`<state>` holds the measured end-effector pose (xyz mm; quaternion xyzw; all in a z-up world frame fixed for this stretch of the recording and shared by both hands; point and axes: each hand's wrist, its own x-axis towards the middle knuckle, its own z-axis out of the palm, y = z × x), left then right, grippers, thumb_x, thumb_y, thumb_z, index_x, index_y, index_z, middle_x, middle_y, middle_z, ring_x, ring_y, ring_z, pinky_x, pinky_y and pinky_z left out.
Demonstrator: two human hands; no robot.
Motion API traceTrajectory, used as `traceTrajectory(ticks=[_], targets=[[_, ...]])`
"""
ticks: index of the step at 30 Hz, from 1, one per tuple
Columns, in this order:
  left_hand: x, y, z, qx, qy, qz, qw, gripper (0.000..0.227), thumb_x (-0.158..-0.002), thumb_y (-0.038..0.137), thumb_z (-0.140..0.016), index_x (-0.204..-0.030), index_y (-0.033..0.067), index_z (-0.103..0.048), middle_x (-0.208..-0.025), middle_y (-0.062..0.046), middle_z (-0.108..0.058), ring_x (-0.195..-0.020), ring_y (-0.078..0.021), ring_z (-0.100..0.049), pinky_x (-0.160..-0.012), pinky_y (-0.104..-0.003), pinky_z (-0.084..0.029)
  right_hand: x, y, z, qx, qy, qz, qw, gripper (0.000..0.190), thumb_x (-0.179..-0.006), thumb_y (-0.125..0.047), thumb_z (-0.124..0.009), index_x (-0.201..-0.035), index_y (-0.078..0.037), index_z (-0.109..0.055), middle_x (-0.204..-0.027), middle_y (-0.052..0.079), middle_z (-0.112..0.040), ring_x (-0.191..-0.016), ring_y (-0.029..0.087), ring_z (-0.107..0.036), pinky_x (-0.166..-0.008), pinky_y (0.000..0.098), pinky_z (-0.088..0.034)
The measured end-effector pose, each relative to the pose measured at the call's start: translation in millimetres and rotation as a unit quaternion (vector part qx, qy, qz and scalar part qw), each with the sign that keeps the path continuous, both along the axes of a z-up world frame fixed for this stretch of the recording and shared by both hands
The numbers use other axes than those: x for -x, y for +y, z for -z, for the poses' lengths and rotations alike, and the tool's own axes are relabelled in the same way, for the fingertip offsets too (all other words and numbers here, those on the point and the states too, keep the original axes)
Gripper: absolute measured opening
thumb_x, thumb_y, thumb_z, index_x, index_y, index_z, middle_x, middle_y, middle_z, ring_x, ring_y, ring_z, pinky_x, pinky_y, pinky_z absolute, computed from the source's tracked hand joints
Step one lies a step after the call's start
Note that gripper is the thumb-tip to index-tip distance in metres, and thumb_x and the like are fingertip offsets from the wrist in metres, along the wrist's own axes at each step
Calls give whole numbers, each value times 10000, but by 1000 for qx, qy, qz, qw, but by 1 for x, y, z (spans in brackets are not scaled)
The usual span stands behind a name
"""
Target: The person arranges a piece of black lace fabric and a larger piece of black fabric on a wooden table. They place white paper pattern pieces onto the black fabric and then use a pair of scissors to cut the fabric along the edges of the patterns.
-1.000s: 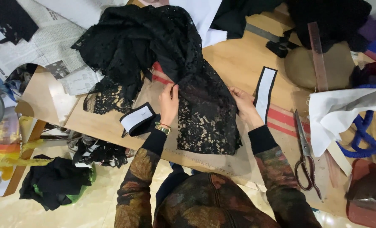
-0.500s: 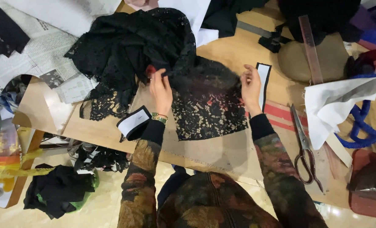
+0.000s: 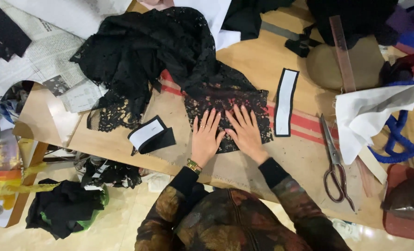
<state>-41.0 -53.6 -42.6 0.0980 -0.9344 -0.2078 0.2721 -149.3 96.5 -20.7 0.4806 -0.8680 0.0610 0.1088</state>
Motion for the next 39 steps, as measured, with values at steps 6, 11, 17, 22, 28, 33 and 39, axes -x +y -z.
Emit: traceTrajectory(ticks=[6, 11, 17, 22, 28, 33, 39], targets=[[-12, -8, -2, 5, -19, -7, 1000, 681, -1027, 601, -469, -1584, 216, -398, -1689, -55, -276, -1563, -233, -214, -1264, -517, -101, -1, 43, -9, -22, -22, 20, 999, 675, -1063, -615, -297, -1649, -285, -253, -1731, 47, -125, -1582, 254, -87, -1265, 482, -7], [-18, -9, -1, 15, -35, -3, 999, 683, -1031, 600, -450, -1588, 211, -383, -1689, -69, -270, -1563, -236, -213, -1263, -536, -122, -12, 64, -17, -60, -57, 41, 996, 697, -1052, -595, -331, -1649, -244, -247, -1728, 72, -155, -1574, 253, -141, -1274, 469, -23], [-40, -1, -4, 37, -81, 18, 996, 715, -1033, 594, -412, -1601, 167, -335, -1699, -94, -241, -1568, -239, -203, -1262, -553, -95, -34, 81, -32, -77, -107, 59, 990, 725, -1047, -577, -336, -1657, -212, -196, -1732, 74, -109, -1580, 239, -93, -1276, 455, 3], [-63, 14, -12, 6, -202, 88, 975, 779, -1035, 658, -223, -1585, 113, -306, -1687, -121, -242, -1558, -240, -201, -1257, -557, -17, -46, 74, -60, -115, -195, 94, 970, 733, -1046, -531, -396, -1654, -176, -193, -1728, 112, -105, -1575, 273, -102, -1261, 496, -57], [-61, 16, 2, 70, -44, 105, 991, 421, -890, 312, -757, -1239, 113, -630, -1377, -100, -577, -1317, -248, -560, -1104, -460, -439, -51, 44, -76, 198, -542, 133, 806, 577, -1065, -477, -357, -1518, -154, -511, -1612, 156, -411, -1518, 323, -318, -1225, 520, -246], [-44, -9, -33, -180, -55, -162, 969, 480, -989, 486, -617, -1321, 147, -546, -1365, -91, -470, -1136, -277, -518, -899, -453, -425, -15, 5, -18, 456, -884, -54, 86, 833, -960, -719, -442, -1538, -120, -454, -1502, 282, -492, -1391, 433, -478, -1164, 638, -308], [-48, -2, -14, -64, -79, -196, 975, 622, -898, 426, -709, -1398, 103, -528, -1322, -95, -505, -1108, -243, -483, -848, -362, -357, -6, -48, 6, 432, -899, -13, 70, 975, -879, -797, -538, -1624, -203, -329, -1656, 203, -291, -1521, 375, -292, -1209, 638, -218]])
